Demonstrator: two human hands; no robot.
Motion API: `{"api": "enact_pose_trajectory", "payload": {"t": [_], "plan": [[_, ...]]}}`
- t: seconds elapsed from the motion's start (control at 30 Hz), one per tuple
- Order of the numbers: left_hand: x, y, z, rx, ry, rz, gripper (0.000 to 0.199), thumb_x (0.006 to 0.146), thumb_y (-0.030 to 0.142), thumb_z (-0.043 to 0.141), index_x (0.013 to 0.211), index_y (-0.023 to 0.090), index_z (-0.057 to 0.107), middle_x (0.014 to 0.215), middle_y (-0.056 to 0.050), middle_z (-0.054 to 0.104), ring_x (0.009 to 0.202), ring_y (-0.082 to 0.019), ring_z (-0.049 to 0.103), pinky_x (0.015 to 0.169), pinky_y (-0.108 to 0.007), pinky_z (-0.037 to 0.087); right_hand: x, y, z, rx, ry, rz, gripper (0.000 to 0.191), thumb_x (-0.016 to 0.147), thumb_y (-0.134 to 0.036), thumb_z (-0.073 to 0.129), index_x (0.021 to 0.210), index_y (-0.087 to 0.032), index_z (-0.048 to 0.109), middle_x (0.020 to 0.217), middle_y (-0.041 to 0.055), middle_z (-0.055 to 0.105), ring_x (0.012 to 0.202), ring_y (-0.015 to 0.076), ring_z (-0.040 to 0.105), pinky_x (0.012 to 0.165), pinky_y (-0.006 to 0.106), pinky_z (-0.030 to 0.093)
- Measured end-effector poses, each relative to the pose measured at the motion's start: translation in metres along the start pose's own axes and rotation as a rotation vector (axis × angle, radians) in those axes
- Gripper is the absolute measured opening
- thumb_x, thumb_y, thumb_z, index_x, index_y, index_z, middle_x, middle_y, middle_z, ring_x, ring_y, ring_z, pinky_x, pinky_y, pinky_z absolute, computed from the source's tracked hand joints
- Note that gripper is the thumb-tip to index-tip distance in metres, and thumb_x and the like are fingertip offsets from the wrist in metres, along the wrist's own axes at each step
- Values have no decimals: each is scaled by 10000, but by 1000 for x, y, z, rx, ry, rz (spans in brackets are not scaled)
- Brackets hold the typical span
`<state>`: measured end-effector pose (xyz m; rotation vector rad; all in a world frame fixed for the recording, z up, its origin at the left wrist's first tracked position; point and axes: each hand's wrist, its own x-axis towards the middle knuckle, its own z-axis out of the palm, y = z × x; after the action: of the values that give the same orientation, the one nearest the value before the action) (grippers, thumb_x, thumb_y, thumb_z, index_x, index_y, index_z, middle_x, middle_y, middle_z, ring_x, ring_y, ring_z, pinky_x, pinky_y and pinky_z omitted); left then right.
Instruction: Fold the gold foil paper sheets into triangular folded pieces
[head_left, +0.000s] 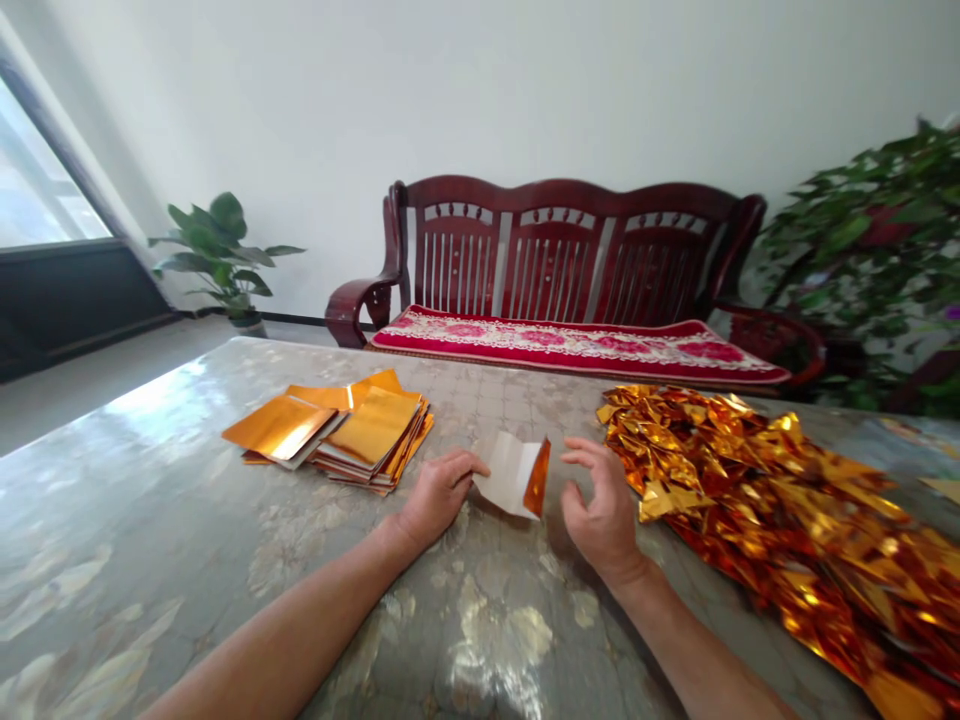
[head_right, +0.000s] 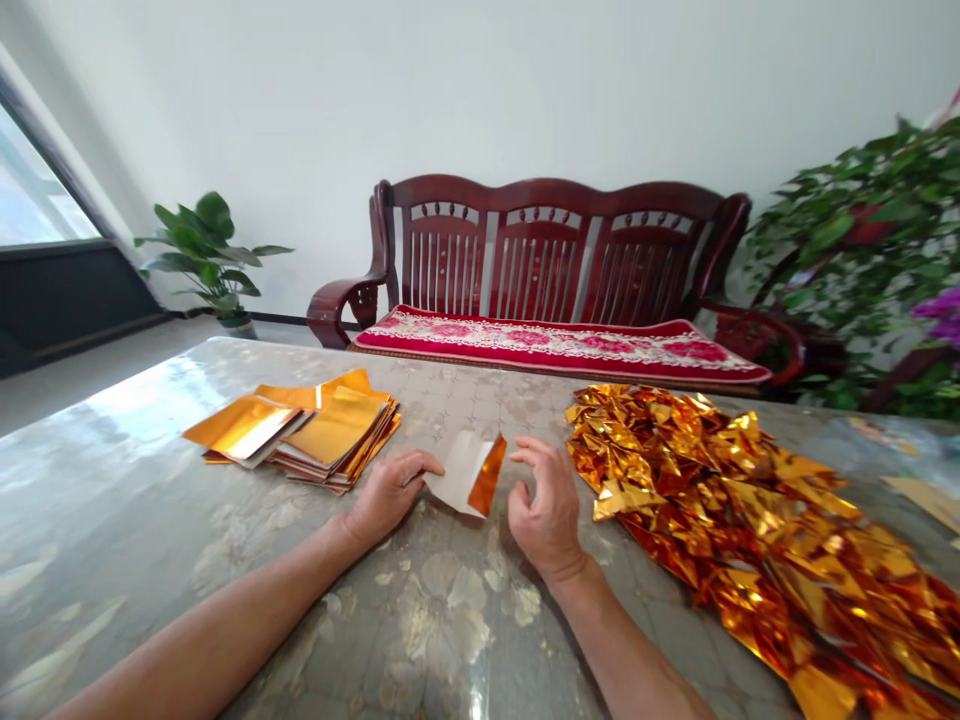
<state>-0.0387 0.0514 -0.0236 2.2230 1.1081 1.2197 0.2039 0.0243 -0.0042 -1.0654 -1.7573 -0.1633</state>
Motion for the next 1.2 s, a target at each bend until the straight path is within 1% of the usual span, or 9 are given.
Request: {"api": "enact_pose_trajectory", "payload": {"t": [0.13, 0.27, 0.4, 0.47, 0.63, 0.7, 0.83, 1.03, 1.2], "plan": [[0, -5, 1, 0, -62, 35, 388, 783, -50, 442, 922, 199, 706, 907, -18, 714, 873, -131, 665, 790, -214, 494, 3, 3, -5, -59, -278, -142, 573, 697, 7, 473, 1200, -229, 609, 1327, 70, 590, 1322, 284, 437, 1102, 513, 344], [4, -14, 1, 8, -9, -12, 375, 777, -50, 440, 892, 192, 703, 878, -20, 715, 857, -139, 670, 795, -233, 512, -3, 11, 0, -5, -527, -231, 377, 741, 21, 499, 916, -251, 693, 996, 9, 708, 1100, 231, 555, 990, 412, 407], [5, -8, -5, 142, 226, 2, 379, 879, 13, 410, 1033, 200, 701, 1134, -77, 682, 1072, -181, 631, 946, -327, 499, -9, 2, 9, -180, -493, -199, 264, 867, -45, 526, 896, -239, 704, 855, 35, 667, 862, 212, 551, 767, 341, 416], [1, 4, -8, 216, 264, 76, 375, 930, 60, 397, 1101, 223, 688, 1202, -83, 645, 1136, -192, 590, 995, -359, 473, -10, -5, 13, -279, -467, -189, 197, 906, -108, 554, 876, -233, 703, 821, 45, 640, 832, 219, 536, 730, 336, 395], [-10, 32, -1, 389, -213, 157, 322, 868, 337, 687, 1180, 267, 654, 1153, -49, 668, 1042, -227, 594, 918, -348, 496, -12, -14, 18, -331, -470, -183, 161, 941, -181, 570, 856, -234, 696, 793, 38, 619, 812, 206, 549, 729, 320, 386], [-11, 33, 7, 441, -314, 122, 197, 905, 319, 648, 1086, 249, 680, 1028, -34, 697, 965, -203, 611, 870, -310, 502, -13, -13, 18, -305, -467, -172, 132, 936, -194, 586, 883, -237, 700, 801, 34, 639, 818, 204, 562, 738, 316, 393], [-8, 23, 15, 512, -338, 66, 216, 984, 257, 509, 926, 228, 715, 929, -34, 713, 924, -196, 627, 807, -281, 511, -15, -7, 18, -234, -451, -148, 128, 902, -192, 626, 993, -233, 706, 856, 34, 704, 851, 203, 599, 762, 319, 418], [-6, 1, 0, 445, -325, 59, 275, 965, 147, 487, 1095, 226, 716, 1184, -54, 707, 1096, -199, 645, 958, -302, 513, -13, -2, 17, -152, -521, -86, 221, 853, -99, 588, 968, -243, 709, 935, 23, 740, 890, 181, 640, 802, 295, 477], [-16, 5, -12, 478, -407, 125, 281, 981, 213, 487, 1178, 228, 687, 1292, -78, 658, 1160, -210, 630, 1031, -339, 495, -18, -3, 14, -171, -598, -157, 200, 929, -153, 544, 997, -235, 713, 1013, 34, 744, 939, 176, 664, 827, 284, 496]]}}
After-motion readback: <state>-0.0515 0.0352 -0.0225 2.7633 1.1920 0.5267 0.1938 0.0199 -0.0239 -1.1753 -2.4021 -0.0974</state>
